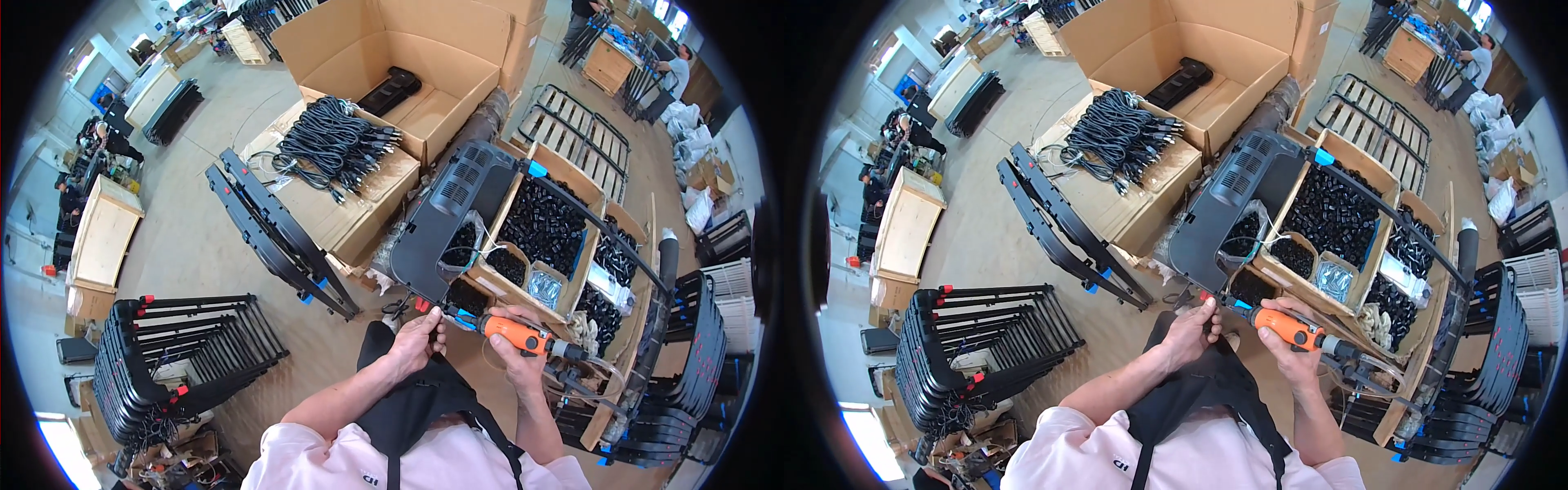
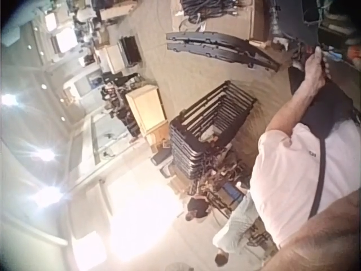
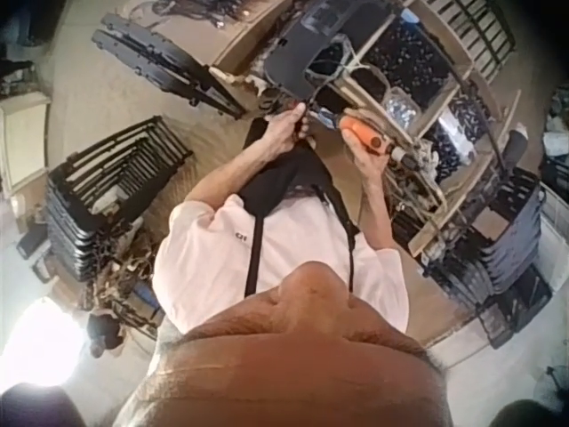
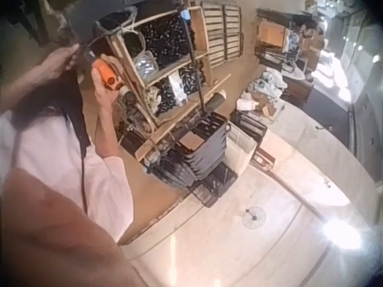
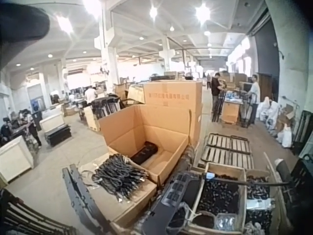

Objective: Assembling plastic machine components using a power screwdriver and various fasteners.

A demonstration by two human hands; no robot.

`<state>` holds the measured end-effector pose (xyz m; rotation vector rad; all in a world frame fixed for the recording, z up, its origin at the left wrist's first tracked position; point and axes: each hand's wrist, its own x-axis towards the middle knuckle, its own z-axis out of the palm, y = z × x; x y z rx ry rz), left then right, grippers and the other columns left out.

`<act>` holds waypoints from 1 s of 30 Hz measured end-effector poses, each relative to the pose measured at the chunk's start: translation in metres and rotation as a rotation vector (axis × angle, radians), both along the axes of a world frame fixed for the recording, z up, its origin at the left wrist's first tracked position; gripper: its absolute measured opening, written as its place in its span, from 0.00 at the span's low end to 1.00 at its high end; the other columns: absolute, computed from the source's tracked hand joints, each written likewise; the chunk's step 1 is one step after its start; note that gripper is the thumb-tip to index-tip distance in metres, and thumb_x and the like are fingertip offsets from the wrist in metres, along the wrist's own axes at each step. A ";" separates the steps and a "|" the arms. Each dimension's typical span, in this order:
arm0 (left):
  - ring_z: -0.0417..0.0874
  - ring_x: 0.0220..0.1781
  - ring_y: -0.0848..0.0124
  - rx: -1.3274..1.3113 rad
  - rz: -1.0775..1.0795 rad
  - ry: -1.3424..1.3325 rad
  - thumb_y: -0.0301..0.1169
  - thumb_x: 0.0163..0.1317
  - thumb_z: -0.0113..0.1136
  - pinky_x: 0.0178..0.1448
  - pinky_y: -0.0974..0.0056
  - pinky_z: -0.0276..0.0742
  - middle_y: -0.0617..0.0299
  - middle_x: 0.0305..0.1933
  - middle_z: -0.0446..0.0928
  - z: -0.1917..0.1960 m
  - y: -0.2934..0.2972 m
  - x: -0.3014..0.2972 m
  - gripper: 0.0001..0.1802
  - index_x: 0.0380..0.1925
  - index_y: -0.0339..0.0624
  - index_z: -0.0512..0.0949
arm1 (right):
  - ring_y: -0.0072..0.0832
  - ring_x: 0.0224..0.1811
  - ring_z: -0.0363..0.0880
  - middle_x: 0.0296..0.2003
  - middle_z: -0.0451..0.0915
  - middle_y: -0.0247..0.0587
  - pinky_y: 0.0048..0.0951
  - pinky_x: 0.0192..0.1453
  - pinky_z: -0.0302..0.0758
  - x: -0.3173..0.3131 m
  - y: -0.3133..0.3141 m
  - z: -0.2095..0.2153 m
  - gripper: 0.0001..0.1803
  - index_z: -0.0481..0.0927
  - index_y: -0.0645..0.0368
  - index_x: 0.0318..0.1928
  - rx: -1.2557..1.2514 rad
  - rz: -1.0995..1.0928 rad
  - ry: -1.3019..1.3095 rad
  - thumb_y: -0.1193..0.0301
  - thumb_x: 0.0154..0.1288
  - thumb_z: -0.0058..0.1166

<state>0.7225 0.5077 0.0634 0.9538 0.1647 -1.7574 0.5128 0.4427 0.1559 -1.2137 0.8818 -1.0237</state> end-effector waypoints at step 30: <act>0.77 0.31 0.76 0.120 -0.116 0.218 0.41 0.81 0.52 0.33 0.70 0.78 0.69 0.32 0.77 -0.029 -0.016 0.031 0.13 0.45 0.46 0.77 | 0.34 0.61 0.81 0.57 0.83 0.48 0.38 0.69 0.76 0.068 0.021 0.005 0.27 0.74 0.62 0.61 -0.030 0.024 0.313 0.80 0.61 0.68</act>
